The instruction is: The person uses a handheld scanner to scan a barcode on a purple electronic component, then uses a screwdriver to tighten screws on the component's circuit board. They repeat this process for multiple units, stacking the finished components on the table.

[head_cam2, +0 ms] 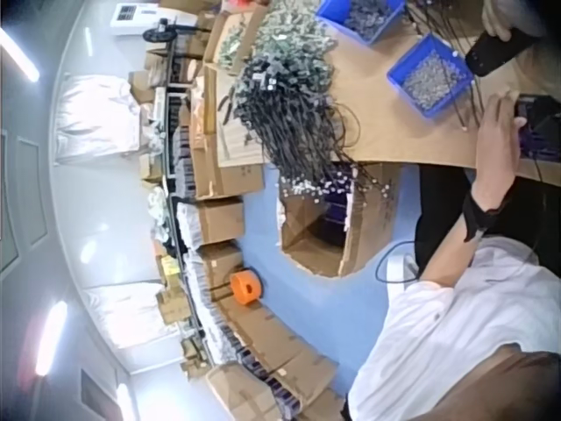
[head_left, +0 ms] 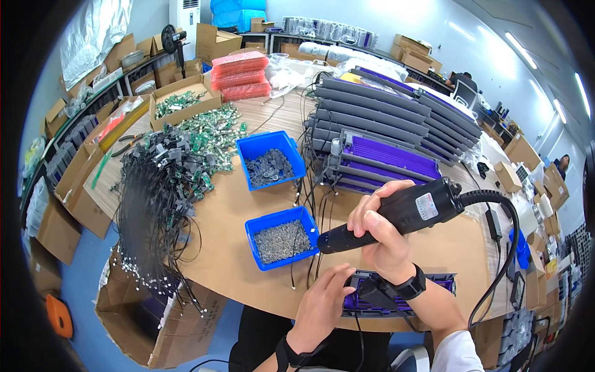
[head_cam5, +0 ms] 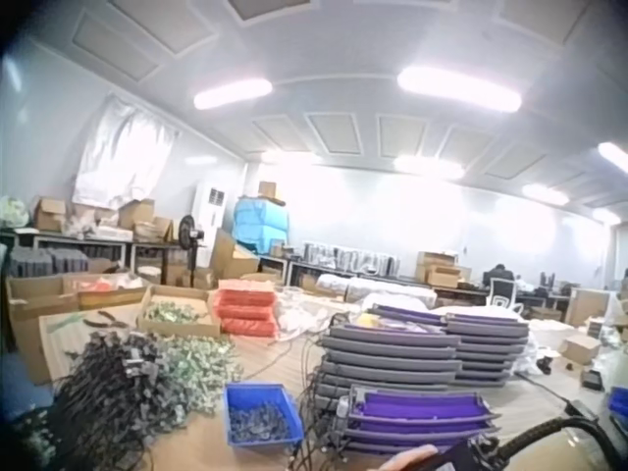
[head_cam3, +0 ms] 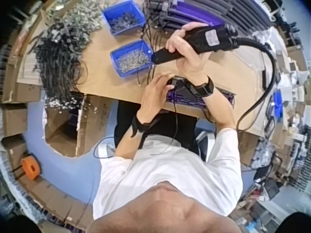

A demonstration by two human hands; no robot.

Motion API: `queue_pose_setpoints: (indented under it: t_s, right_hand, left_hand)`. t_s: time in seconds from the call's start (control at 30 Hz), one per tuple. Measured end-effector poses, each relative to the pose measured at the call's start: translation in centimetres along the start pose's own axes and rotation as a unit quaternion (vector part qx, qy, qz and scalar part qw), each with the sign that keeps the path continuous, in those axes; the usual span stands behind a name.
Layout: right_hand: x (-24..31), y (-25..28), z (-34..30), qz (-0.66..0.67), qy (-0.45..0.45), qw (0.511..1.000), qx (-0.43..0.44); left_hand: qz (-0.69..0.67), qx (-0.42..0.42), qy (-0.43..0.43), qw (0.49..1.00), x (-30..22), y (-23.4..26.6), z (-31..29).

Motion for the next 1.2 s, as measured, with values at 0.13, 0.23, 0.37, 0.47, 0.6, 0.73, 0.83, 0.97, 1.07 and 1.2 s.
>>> queue_pose_setpoints:
  t_s: [0.13,0.23,0.37,0.47,0.6,0.73,0.83,0.97,1.07,1.2]
  right_hand:
    - [0.3,-0.1,0.0,-0.025,0.004,1.000,0.006]
    - [0.4,0.0,0.1,-0.013,0.002,1.000,-0.001]
    - [1.6,0.4,0.4,-0.008,0.019,1.000,-0.011]
    - [2.8,1.3,0.7,-0.008,0.024,1.000,-0.006]
    - [4.1,2.5,0.8,0.001,0.010,1.000,0.008]
    - [4.4,3.1,0.3,0.006,-0.010,1.000,0.015]
    - [4.3,3.2,-0.2,-0.059,-0.025,0.998,0.021]
    - [4.3,3.2,-0.3,0.009,-0.023,0.999,0.033]
    - [4.2,3.4,-0.4,0.011,-0.028,0.999,0.032]
    - [4.1,3.5,-0.4,0.009,-0.024,0.999,0.041]
  left_hand:
    - [-0.003,-0.014,-0.005,1.000,-0.1,0.2,0.1]
    - [-0.016,-0.021,0.010,1.000,-0.3,0.2,0.1]
    - [-0.017,-0.024,0.002,1.000,-0.2,0.1,0.3]
    - [-0.012,-0.033,-0.012,0.999,-0.1,0.1,0.2]
    - [-0.011,-0.051,0.008,0.999,0.5,-0.1,0.0]
    - [-0.001,-0.061,-0.009,0.998,0.3,-0.2,0.3]
    - [-0.017,-0.020,0.003,1.000,0.4,-0.2,0.3]
    - [-0.022,-0.027,0.010,0.999,0.4,-0.2,0.2]
    - [-0.022,-0.030,0.015,0.999,0.1,-0.1,0.4]
    - [0.002,-0.049,-0.016,0.999,0.0,-0.3,0.6]
Point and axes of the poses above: each hand's wrist, its own z-axis towards the middle knuckle, its own y-axis out of the back of the hand, x = y × z, the point moved 4 cm from there along z, towards the middle knuckle, and after that the axes turned 7 degrees about -z, right-handed, at the moved point
